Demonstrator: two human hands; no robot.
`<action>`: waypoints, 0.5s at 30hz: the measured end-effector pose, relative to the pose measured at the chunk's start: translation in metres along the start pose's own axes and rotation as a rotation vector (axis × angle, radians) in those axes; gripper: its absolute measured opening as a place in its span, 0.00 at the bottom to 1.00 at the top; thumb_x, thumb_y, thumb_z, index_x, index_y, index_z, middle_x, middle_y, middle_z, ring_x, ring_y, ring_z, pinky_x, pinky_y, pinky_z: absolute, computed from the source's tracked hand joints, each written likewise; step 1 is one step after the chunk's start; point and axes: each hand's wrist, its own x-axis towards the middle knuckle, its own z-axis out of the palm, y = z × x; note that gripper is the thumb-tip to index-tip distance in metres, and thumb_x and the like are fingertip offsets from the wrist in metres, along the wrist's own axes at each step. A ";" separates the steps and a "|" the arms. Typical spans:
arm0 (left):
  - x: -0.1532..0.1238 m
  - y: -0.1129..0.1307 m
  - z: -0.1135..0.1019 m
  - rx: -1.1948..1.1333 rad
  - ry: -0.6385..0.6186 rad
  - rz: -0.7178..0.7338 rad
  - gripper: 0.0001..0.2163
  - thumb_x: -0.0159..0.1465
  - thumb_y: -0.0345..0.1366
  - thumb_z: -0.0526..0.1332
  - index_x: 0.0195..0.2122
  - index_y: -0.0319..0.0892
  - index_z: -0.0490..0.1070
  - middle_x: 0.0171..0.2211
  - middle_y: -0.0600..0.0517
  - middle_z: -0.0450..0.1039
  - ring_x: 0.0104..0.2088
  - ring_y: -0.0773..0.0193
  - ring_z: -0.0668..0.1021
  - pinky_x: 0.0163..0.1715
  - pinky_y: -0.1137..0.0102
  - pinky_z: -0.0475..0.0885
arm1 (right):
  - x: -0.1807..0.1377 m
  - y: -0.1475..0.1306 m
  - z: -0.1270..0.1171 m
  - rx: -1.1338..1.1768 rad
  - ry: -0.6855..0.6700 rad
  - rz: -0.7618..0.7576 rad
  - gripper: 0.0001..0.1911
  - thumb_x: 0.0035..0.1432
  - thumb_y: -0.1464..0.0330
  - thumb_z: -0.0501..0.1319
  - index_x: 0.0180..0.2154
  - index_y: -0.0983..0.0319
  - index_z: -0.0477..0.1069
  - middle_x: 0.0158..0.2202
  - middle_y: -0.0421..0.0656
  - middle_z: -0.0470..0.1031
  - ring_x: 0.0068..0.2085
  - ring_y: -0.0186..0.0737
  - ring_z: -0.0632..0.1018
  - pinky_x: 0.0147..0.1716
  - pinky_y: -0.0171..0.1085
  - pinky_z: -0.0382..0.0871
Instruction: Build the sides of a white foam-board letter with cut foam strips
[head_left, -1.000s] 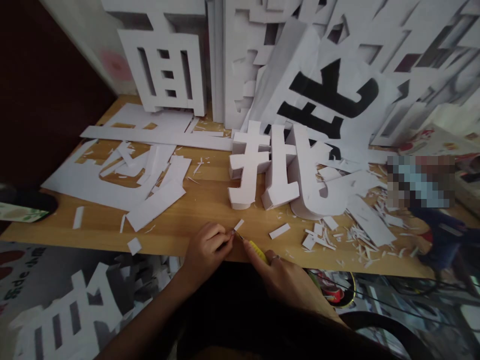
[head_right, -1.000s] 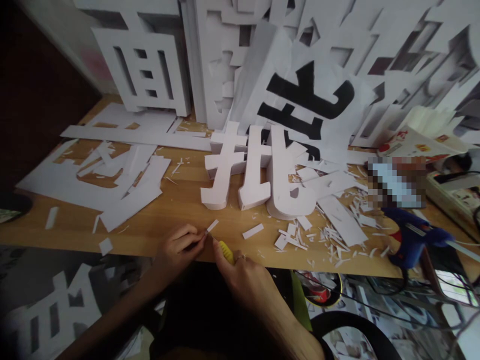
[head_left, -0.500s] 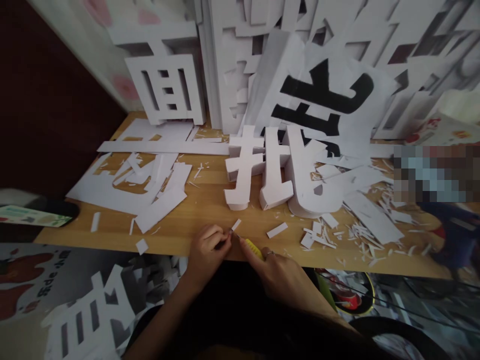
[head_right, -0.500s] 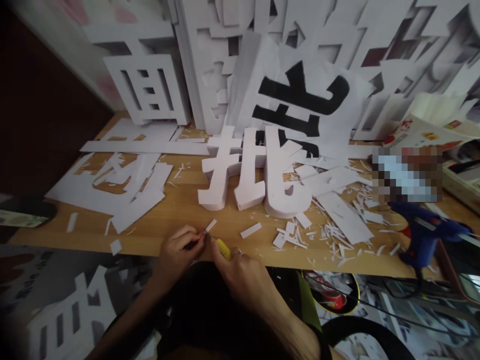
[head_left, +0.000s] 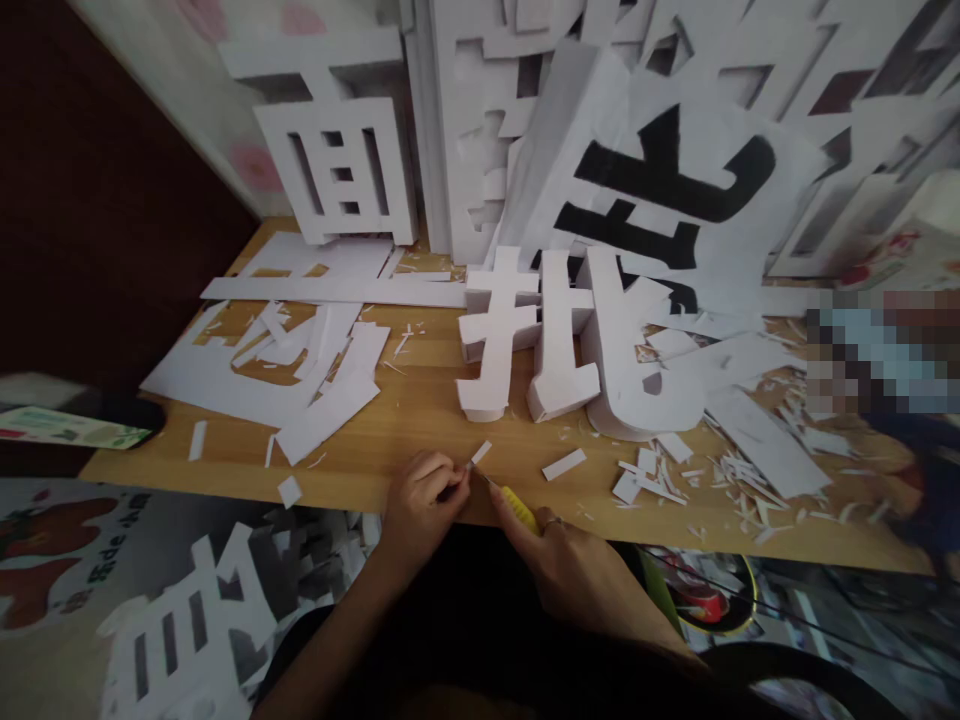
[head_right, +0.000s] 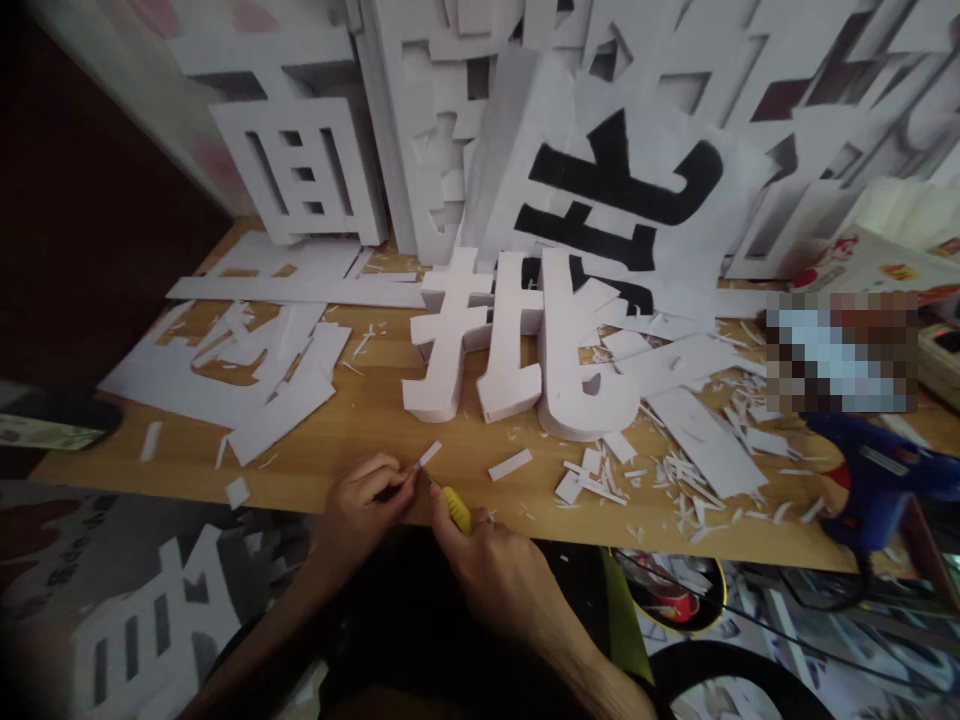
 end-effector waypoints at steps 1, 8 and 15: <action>0.000 0.000 0.000 0.001 0.006 -0.003 0.13 0.66 0.29 0.58 0.23 0.41 0.69 0.23 0.54 0.67 0.27 0.67 0.69 0.29 0.72 0.65 | 0.000 0.000 0.000 0.004 0.003 0.009 0.45 0.50 0.82 0.51 0.70 0.58 0.48 0.39 0.53 0.80 0.29 0.49 0.83 0.24 0.37 0.75; -0.001 -0.005 0.002 -0.047 -0.027 -0.019 0.12 0.66 0.30 0.58 0.24 0.41 0.69 0.24 0.54 0.67 0.28 0.67 0.71 0.29 0.73 0.66 | 0.000 -0.003 0.004 0.036 0.057 0.045 0.42 0.51 0.82 0.54 0.68 0.60 0.55 0.38 0.54 0.80 0.30 0.48 0.83 0.25 0.34 0.74; 0.002 -0.012 0.002 -0.048 0.071 0.032 0.13 0.65 0.32 0.59 0.22 0.41 0.69 0.23 0.54 0.68 0.25 0.69 0.71 0.26 0.75 0.65 | -0.029 0.003 0.037 0.282 0.322 0.147 0.36 0.55 0.77 0.54 0.66 0.60 0.58 0.36 0.50 0.80 0.28 0.47 0.82 0.25 0.36 0.70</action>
